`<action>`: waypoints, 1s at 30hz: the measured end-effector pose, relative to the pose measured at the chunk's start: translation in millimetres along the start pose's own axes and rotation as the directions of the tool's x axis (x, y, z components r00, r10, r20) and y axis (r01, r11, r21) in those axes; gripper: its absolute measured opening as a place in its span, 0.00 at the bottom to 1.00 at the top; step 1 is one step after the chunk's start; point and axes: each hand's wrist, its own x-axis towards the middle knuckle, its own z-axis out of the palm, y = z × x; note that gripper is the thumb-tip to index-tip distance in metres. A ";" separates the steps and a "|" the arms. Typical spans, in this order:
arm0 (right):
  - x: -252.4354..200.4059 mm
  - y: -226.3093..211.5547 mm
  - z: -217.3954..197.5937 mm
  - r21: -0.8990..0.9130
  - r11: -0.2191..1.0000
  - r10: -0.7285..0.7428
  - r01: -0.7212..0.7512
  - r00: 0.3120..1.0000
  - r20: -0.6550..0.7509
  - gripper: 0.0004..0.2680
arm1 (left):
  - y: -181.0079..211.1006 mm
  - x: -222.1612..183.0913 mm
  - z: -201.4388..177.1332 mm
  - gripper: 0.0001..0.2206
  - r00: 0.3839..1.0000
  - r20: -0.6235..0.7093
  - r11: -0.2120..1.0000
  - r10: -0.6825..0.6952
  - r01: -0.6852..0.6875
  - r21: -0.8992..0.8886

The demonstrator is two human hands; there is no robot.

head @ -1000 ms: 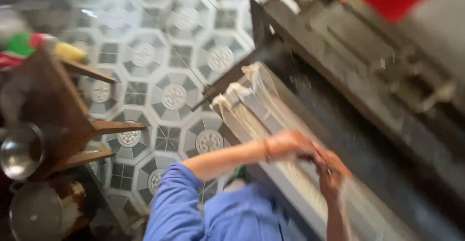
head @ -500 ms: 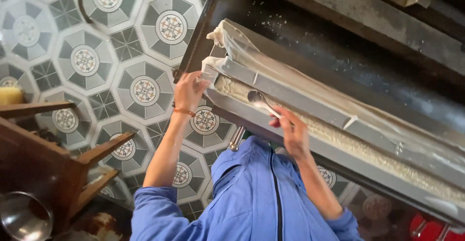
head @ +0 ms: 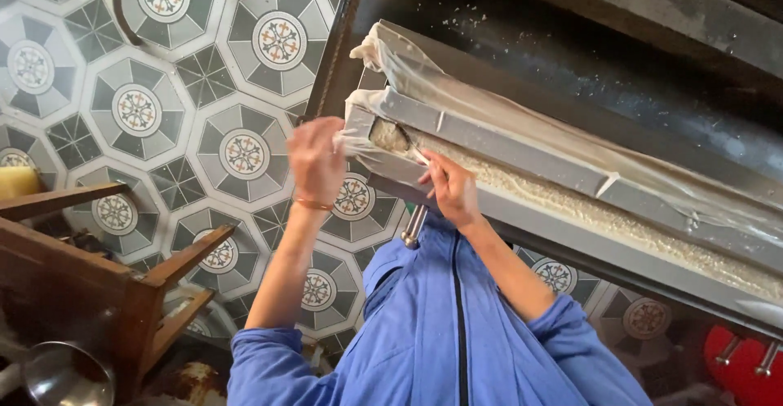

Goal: Folding a cloth over tofu curds in a long rectangular mold and smoothing the surface before pressing.

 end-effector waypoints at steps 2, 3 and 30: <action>11.5 -10.6 3.8 0.188 0.896 0.380 -0.402 0.914 0.141 0.12 | 7.0 -2.7 22.1 0.15 0.981 0.098 0.986 0.167 -0.168 -0.007; 17.2 -11.1 7.3 0.190 0.896 0.380 -0.401 0.914 0.141 0.12 | 9.0 -0.4 25.3 0.15 0.981 0.098 0.986 0.169 -0.169 -0.006; -121.2 28.6 -279.5 0.489 0.783 0.438 -0.384 0.899 0.005 0.15 | 271.5 -69.2 152.1 0.15 0.839 0.286 0.885 0.464 -0.422 -0.196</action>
